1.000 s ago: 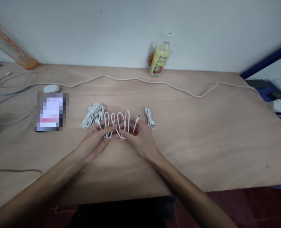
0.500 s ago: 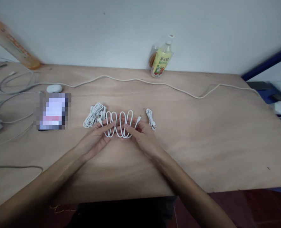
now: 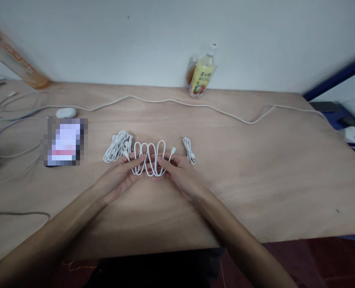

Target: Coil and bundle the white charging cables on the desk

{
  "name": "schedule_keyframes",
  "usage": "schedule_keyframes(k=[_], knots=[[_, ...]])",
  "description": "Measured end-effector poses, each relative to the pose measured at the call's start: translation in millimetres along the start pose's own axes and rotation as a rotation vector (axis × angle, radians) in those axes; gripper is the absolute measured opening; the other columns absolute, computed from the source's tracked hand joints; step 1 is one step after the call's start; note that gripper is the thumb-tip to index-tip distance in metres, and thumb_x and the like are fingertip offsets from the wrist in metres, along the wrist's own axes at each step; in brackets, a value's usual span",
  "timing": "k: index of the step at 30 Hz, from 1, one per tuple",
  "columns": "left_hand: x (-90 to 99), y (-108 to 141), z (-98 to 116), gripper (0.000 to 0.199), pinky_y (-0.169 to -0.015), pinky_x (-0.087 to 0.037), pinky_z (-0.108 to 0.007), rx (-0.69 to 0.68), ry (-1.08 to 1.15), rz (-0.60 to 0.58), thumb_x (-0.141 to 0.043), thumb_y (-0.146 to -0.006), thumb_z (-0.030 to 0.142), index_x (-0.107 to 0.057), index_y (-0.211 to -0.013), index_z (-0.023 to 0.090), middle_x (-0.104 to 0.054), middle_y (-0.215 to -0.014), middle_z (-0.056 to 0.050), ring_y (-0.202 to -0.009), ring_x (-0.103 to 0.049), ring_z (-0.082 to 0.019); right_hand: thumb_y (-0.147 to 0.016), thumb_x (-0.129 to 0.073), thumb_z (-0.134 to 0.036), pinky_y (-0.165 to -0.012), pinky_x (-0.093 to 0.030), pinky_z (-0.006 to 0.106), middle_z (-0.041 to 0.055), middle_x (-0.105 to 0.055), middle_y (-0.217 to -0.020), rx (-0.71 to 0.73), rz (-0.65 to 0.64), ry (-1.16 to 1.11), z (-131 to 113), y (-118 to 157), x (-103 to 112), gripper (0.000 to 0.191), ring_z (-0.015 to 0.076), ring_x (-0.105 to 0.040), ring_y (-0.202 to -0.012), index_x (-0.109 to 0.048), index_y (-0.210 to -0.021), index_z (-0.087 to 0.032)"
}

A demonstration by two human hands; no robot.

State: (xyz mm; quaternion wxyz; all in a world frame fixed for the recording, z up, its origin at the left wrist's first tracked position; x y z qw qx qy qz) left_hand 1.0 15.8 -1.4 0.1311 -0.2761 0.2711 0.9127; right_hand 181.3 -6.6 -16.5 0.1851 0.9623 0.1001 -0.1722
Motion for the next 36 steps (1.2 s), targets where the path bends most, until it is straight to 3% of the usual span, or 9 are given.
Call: schedule_keyframes(k=[9,17,21,24,29,36], knots=[[2.2,-1,-1,0.015,-0.093,-0.067,-0.031,0.005,0.001,-0.012,-0.075,-0.101,0.012,-0.088,-0.108,0.014,-0.087,-0.116,-0.013,-0.106,-0.083,-0.023,-0.090,-0.089,-0.052,-0.074,-0.064,0.033,0.0068,-0.087,-0.111,-0.003,0.005,-0.005,-1,1,0,0.033,0.0221,-0.079,-0.094,-0.088,-0.110,-0.026],[6.5,-2,0,0.022,-0.099,-0.066,-0.036,0.017,0.036,-0.031,-0.067,-0.105,0.008,-0.087,-0.109,0.014,-0.087,-0.113,-0.013,-0.102,-0.084,-0.023,-0.091,-0.088,-0.055,-0.095,-0.066,0.045,0.0075,-0.087,-0.112,0.007,-0.021,0.003,3,0,1,0.036,0.0269,-0.079,-0.106,-0.087,-0.113,-0.027],[5.7,-3,2,0.023,-0.096,-0.067,-0.037,0.034,0.046,-0.026,-0.063,-0.106,0.008,-0.086,-0.107,0.012,-0.087,-0.112,-0.015,-0.098,-0.084,-0.023,-0.090,-0.088,-0.057,-0.084,-0.065,0.039,0.0071,-0.087,-0.111,0.006,-0.019,0.017,2,0,1,0.036,0.0247,-0.079,-0.099,-0.088,-0.111,-0.027],[4.3,-3,5,0.027,-0.098,-0.067,-0.039,0.072,0.065,-0.027,-0.057,-0.110,0.017,-0.084,-0.109,0.011,-0.086,-0.114,-0.017,-0.099,-0.083,-0.025,-0.090,-0.089,-0.055,-0.076,-0.064,0.033,0.0068,-0.087,-0.112,-0.010,-0.009,0.029,-2,1,1,0.035,0.0219,-0.079,-0.094,-0.088,-0.111,-0.027],[3.6,-1,10,0.043,-0.109,-0.064,-0.049,0.105,0.137,-0.080,-0.043,-0.115,0.035,-0.080,-0.116,0.012,-0.084,-0.121,-0.019,-0.114,-0.081,-0.032,-0.091,-0.088,-0.054,-0.076,-0.065,0.032,0.0075,-0.087,-0.114,-0.020,-0.021,0.021,-6,2,0,0.035,0.0218,-0.080,-0.096,-0.088,-0.111,-0.026],[4.2,1,9,0.035,-0.115,-0.059,-0.054,0.076,0.137,-0.112,-0.049,-0.110,0.032,-0.078,-0.118,0.013,-0.082,-0.125,-0.020,-0.124,-0.077,-0.035,-0.089,-0.090,-0.054,-0.072,-0.065,0.031,0.0078,-0.087,-0.113,-0.016,-0.017,0.016,-5,2,-1,0.035,0.0218,-0.079,-0.095,-0.088,-0.111,-0.026]])
Point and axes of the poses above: each hand's wrist, its own y-axis away from the middle knuckle, its own x-axis out of the back of the hand, z = x × y, the point moved 1 cm from there along -y, towards the middle knuckle
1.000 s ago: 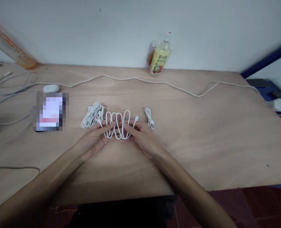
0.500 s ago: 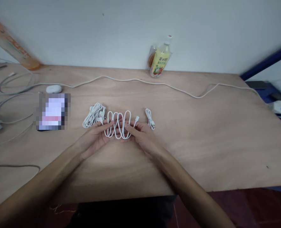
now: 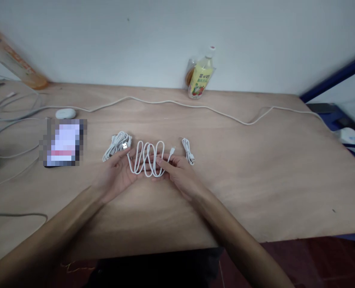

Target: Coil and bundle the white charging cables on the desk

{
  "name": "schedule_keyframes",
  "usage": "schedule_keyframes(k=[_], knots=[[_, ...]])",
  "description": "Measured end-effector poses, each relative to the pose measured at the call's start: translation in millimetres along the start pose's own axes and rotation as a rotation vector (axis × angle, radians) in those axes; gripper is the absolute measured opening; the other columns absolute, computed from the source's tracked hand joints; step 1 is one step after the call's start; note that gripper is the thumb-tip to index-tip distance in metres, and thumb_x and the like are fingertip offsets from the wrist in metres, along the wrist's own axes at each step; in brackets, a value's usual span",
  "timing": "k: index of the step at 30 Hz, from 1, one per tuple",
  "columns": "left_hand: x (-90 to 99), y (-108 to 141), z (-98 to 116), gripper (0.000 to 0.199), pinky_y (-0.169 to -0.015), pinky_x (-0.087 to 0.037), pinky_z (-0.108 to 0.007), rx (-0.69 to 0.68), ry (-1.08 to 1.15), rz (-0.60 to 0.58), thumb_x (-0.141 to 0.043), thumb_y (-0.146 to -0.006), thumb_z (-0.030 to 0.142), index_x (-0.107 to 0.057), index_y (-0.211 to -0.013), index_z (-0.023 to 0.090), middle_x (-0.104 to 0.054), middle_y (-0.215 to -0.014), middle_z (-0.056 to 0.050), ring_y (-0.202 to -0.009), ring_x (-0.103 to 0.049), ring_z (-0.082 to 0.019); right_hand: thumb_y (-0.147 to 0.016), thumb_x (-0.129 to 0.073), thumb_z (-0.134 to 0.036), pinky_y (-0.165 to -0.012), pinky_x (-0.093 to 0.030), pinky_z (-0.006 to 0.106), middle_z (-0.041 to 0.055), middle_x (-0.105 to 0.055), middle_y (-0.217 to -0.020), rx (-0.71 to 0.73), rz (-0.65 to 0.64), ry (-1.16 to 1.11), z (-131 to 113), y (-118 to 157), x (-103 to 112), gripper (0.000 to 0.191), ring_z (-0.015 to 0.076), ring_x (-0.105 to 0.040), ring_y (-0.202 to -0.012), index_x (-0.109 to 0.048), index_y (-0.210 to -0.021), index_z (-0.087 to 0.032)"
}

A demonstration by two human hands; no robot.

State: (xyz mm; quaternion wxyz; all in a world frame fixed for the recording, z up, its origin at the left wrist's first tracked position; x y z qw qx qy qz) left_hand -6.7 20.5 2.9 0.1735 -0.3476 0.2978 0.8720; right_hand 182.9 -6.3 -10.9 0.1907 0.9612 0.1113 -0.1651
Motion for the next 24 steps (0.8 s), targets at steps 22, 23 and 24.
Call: schedule_keyframes(k=[22,23,24], knots=[[-6.7,0.6,-0.1,0.043,-0.098,-0.065,-0.043,-0.012,-0.092,0.018,-0.043,-0.113,0.029,-0.080,-0.125,0.009,-0.084,-0.117,-0.020,-0.107,-0.081,-0.031,-0.089,-0.089,-0.056,-0.072,-0.063,0.031,0.0081,-0.087,-0.114,-0.002,-0.017,0.012,-2.5,1.9,-1.2,0.036,0.0225,-0.079,-0.095,-0.089,-0.112,-0.027],[-6.4,0.6,-0.3,0.042,-0.096,-0.065,-0.042,-0.014,-0.094,0.021,-0.045,-0.112,0.029,-0.080,-0.124,0.010,-0.084,-0.117,-0.020,-0.106,-0.081,-0.031,-0.090,-0.089,-0.055,-0.072,-0.063,0.032,0.0083,-0.087,-0.114,-0.001,-0.015,0.012,-2.5,2.0,-1.3,0.036,0.0228,-0.079,-0.096,-0.089,-0.112,-0.027],[-6.1,0.5,-0.5,0.041,-0.092,-0.065,-0.040,-0.015,-0.097,0.028,-0.046,-0.112,0.029,-0.081,-0.123,0.010,-0.084,-0.117,-0.019,-0.105,-0.081,-0.030,-0.089,-0.089,-0.055,-0.072,-0.063,0.032,0.0083,-0.087,-0.113,0.000,-0.015,0.012,-2.4,2.1,-1.5,0.037,0.0228,-0.079,-0.095,-0.089,-0.112,-0.027]])
Point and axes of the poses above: each hand's wrist, its own y-axis away from the middle knuckle, its own x-axis out of the back of the hand, z = x × y, the point moved 1 cm from there along -y, towards the middle knuckle
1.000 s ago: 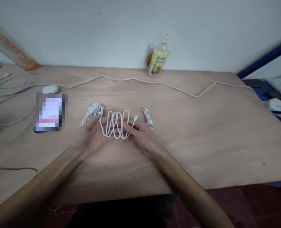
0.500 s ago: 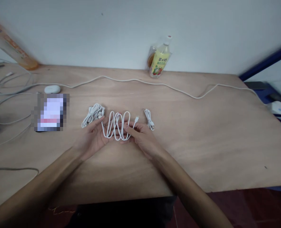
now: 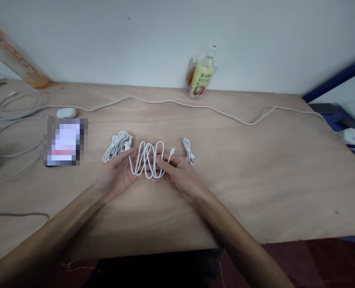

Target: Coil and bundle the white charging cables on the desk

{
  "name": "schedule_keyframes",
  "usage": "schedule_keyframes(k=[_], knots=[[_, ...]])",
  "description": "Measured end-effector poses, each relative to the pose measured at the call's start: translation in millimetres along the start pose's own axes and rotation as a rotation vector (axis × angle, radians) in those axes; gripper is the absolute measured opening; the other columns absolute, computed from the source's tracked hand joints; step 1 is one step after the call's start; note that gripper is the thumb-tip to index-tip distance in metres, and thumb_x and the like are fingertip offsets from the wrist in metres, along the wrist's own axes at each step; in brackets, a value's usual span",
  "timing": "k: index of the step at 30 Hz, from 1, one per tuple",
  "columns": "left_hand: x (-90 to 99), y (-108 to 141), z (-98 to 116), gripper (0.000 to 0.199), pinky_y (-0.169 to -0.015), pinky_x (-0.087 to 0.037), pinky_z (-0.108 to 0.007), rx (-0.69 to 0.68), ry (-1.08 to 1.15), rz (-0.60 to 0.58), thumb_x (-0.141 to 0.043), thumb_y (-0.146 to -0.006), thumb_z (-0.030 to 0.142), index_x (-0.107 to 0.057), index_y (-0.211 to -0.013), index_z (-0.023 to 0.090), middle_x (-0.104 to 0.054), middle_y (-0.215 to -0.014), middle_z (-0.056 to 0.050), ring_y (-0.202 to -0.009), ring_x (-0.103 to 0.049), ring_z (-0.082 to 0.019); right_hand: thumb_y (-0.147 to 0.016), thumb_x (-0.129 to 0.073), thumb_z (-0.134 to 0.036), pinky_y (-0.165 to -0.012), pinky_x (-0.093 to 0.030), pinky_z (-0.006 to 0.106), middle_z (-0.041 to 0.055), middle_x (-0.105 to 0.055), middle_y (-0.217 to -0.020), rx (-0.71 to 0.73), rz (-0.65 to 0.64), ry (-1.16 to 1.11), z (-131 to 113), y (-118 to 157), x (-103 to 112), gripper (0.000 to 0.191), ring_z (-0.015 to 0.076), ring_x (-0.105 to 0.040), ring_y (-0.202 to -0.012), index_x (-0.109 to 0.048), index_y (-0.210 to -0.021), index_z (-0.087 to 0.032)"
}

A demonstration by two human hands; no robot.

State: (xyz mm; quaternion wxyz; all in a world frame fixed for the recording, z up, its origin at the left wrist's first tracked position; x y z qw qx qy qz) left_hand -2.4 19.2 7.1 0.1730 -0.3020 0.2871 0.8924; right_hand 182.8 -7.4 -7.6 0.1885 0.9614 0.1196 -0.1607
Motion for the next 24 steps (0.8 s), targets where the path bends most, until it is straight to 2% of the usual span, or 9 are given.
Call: schedule_keyframes(k=[4,8,13,18,21,24], knots=[[1.0,0.0,-0.3,0.037,-0.076,-0.063,-0.032,-0.007,-0.018,0.026,-0.049,-0.111,0.027,-0.082,-0.120,0.012,-0.084,-0.115,-0.017,-0.102,-0.081,-0.028,-0.088,-0.090,-0.055,-0.071,-0.063,0.030,0.0072,-0.087,-0.111,0.001,-0.003,-0.005,0.0,0.1,-0.6,0.035,0.0213,-0.078,-0.091,-0.089,-0.110,-0.027],[1.7,0.2,-0.1,0.037,-0.074,-0.062,-0.031,-0.004,-0.010,0.021,-0.049,-0.112,0.028,-0.082,-0.120,0.011,-0.084,-0.115,-0.018,-0.099,-0.081,-0.028,-0.090,-0.089,-0.055,-0.071,-0.063,0.031,0.0076,-0.087,-0.112,-0.002,-0.004,0.004,0.2,0.2,-0.8,0.034,0.0223,-0.078,-0.094,-0.089,-0.110,-0.027],[3.7,0.3,-0.5,0.035,-0.079,-0.064,-0.033,-0.007,0.002,0.017,-0.053,-0.110,0.028,-0.082,-0.119,0.011,-0.084,-0.115,-0.018,-0.102,-0.081,-0.029,-0.090,-0.088,-0.056,-0.072,-0.063,0.032,0.0078,-0.087,-0.115,-0.005,0.004,0.008,2.3,-0.2,-0.9,0.037,0.0230,-0.079,-0.096,-0.089,-0.113,-0.028],[5.0,-0.4,-2.8,0.026,-0.086,-0.066,-0.036,-0.021,0.007,-0.003,-0.065,-0.106,0.030,-0.084,-0.107,0.012,-0.085,-0.111,-0.017,-0.104,-0.081,-0.029,-0.086,-0.091,-0.059,-0.074,-0.063,0.032,0.0070,-0.088,-0.115,-0.001,0.015,-0.018,3.8,-0.4,-0.9,0.039,0.0235,-0.079,-0.096,-0.090,-0.110,-0.028],[5.8,-0.3,-5.9,0.011,-0.094,-0.065,-0.037,-0.069,-0.025,0.012,-0.079,-0.097,0.021,-0.085,-0.103,0.014,-0.085,-0.117,-0.015,-0.108,-0.081,-0.028,-0.086,-0.091,-0.059,-0.074,-0.063,0.034,0.0075,-0.087,-0.114,-0.006,0.018,-0.014,3.2,-0.4,-0.8,0.040,0.0242,-0.079,-0.096,-0.089,-0.111,-0.028],[5.9,0.3,-8.2,0.019,-0.099,-0.063,-0.035,-0.104,-0.072,0.015,-0.085,-0.089,0.012,-0.086,-0.108,0.016,-0.084,-0.125,-0.012,-0.117,-0.079,-0.027,-0.087,-0.091,-0.058,-0.071,-0.063,0.033,0.0075,-0.087,-0.111,0.000,0.019,0.004,2.0,-0.2,-0.6,0.038,0.0232,-0.078,-0.093,-0.089,-0.109,-0.027]])
Point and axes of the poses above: each hand's wrist, its own y-axis away from the middle knuckle, its own x-axis out of the back of the hand, z = x × y, the point moved 1 cm from there along -y, towards the middle knuckle
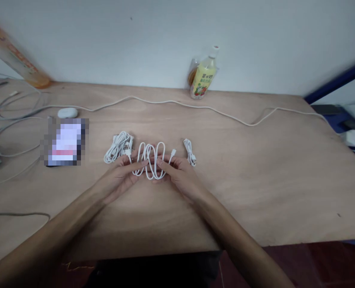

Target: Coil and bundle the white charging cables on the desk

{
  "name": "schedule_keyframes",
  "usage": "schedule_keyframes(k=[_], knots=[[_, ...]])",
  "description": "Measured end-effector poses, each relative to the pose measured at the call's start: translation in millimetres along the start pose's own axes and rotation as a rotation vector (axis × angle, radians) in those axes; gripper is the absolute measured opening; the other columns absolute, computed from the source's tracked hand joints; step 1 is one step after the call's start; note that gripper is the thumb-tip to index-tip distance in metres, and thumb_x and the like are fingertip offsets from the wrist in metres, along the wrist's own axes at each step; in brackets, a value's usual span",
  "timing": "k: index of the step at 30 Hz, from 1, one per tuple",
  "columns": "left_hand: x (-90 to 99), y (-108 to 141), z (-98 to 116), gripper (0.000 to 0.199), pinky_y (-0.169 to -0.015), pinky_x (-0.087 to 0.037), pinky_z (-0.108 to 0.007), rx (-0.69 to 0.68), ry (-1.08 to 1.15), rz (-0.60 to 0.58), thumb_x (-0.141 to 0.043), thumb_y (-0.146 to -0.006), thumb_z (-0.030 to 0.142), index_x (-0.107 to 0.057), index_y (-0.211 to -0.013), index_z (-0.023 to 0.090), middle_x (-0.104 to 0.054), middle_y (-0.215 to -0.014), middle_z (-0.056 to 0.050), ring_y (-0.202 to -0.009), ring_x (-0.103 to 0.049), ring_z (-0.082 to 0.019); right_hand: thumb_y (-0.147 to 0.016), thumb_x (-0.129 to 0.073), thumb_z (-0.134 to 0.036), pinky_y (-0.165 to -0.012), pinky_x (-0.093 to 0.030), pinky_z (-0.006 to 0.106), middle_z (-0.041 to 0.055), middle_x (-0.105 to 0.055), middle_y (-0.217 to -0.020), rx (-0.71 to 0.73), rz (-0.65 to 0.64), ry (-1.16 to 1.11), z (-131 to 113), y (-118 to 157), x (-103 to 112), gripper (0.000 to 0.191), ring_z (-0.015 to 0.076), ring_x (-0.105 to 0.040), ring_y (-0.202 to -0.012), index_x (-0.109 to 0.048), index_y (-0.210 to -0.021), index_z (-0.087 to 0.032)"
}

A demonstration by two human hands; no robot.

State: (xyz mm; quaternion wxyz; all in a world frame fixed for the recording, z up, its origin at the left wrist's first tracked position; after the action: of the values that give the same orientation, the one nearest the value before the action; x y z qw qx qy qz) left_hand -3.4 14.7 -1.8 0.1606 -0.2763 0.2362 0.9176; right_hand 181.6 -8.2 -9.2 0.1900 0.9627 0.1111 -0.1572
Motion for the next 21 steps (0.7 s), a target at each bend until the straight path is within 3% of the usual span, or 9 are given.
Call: schedule_keyframes(k=[4,13,18,21], knots=[[-0.6,0.1,0.3,0.019,-0.101,-0.064,-0.037,0.000,0.004,0.003,-0.081,-0.093,0.010,-0.086,-0.110,0.017,-0.084,-0.128,-0.012,-0.120,-0.079,-0.028,-0.090,-0.089,-0.055,-0.071,-0.063,0.033,0.0074,-0.086,-0.109,0.014,0.013,0.002,-0.2,-0.1,0.9,0.034,0.0224,-0.077,-0.091,-0.089,-0.108,-0.027],[-1.3,-1.6,0.8,0.042,-0.100,-0.065,-0.033,-0.012,-0.023,0.037,-0.074,-0.099,0.006,-0.079,-0.138,0.020,-0.084,-0.132,-0.012,-0.115,-0.082,-0.024,-0.088,-0.091,-0.052,-0.080,-0.064,0.036,0.0064,-0.086,-0.103,0.072,0.090,-0.003,2.1,-2.5,3.0,0.030,0.0215,-0.075,-0.090,-0.089,-0.103,-0.026],[-2.3,-2.0,1.9,0.034,-0.103,-0.064,-0.033,0.016,-0.010,0.031,-0.073,-0.101,0.007,-0.083,-0.130,0.020,-0.083,-0.135,-0.012,-0.119,-0.081,-0.025,-0.090,-0.089,-0.053,-0.087,-0.063,0.040,0.0067,-0.087,-0.104,0.069,0.090,-0.010,3.4,-3.2,2.5,0.029,0.0243,-0.079,-0.096,-0.088,-0.103,-0.027],[-2.3,-2.4,1.7,0.026,-0.105,-0.064,-0.035,0.026,0.009,0.034,-0.072,-0.101,0.007,-0.085,-0.122,0.016,-0.084,-0.132,-0.014,-0.119,-0.081,-0.026,-0.088,-0.090,-0.056,-0.081,-0.063,0.038,0.0072,-0.087,-0.101,0.059,0.111,-0.039,2.9,-3.1,3.6,0.033,0.0249,-0.079,-0.094,-0.087,-0.097,-0.025]])
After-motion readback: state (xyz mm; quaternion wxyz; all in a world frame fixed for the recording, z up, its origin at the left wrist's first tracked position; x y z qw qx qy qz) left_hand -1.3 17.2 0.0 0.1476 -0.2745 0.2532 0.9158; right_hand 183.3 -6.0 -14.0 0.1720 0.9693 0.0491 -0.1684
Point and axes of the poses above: each hand's wrist, its own y-axis away from the middle knuckle, its own x-axis out of the back of the hand, z = x × y, the point moved 1 cm from there along -y, towards the middle knuckle
